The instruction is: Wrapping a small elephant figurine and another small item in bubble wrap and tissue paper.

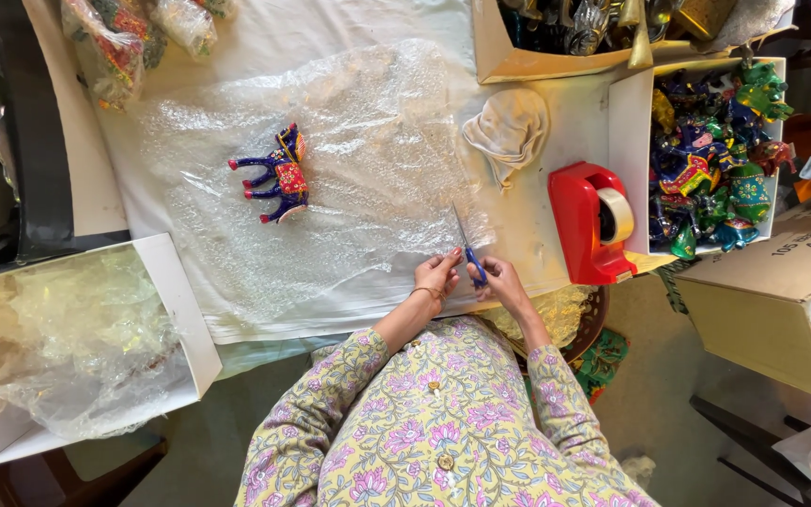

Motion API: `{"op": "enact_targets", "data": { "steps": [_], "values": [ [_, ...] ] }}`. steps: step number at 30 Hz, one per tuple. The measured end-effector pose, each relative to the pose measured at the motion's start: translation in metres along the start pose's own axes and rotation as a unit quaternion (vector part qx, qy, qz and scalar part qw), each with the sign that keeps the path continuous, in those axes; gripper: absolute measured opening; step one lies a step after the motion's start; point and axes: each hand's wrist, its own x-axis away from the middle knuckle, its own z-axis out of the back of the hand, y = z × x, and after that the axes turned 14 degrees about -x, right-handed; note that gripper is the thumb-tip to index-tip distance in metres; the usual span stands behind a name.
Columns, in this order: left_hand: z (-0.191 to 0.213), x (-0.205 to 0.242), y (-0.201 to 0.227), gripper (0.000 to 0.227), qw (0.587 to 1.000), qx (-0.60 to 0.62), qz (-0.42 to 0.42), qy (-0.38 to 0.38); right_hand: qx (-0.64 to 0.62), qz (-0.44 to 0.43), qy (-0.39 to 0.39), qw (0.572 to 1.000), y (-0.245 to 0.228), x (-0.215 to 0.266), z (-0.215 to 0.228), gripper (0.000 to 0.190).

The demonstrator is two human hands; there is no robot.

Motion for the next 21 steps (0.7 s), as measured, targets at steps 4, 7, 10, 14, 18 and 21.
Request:
{"op": "enact_targets", "data": {
  "steps": [4,7,10,14,18,21],
  "values": [
    [0.002,-0.007,-0.007,0.022,1.0,0.012,-0.001,-0.009,-0.01,0.025,-0.036,0.999,-0.012,-0.017,-0.001,0.04],
    [0.005,-0.013,-0.011,0.02,1.0,0.014,-0.002,-0.015,0.016,0.036,-0.03,0.999,-0.018,-0.028,-0.002,0.041],
    [0.006,-0.017,-0.013,0.02,1.0,0.005,0.002,-0.015,0.06,0.055,-0.051,0.995,-0.021,-0.033,-0.003,0.042],
    [0.006,-0.009,-0.009,0.017,1.0,0.008,-0.001,-0.016,0.049,0.07,-0.023,0.996,-0.006,-0.04,-0.001,0.042],
    [0.007,-0.008,-0.008,0.021,1.0,0.005,0.012,-0.019,0.015,0.085,-0.01,0.996,-0.008,-0.041,-0.006,0.041],
    [0.011,-0.009,-0.011,0.018,1.0,0.011,0.009,-0.027,0.019,0.072,-0.027,0.997,-0.032,-0.038,-0.016,0.036]
  ]
}}
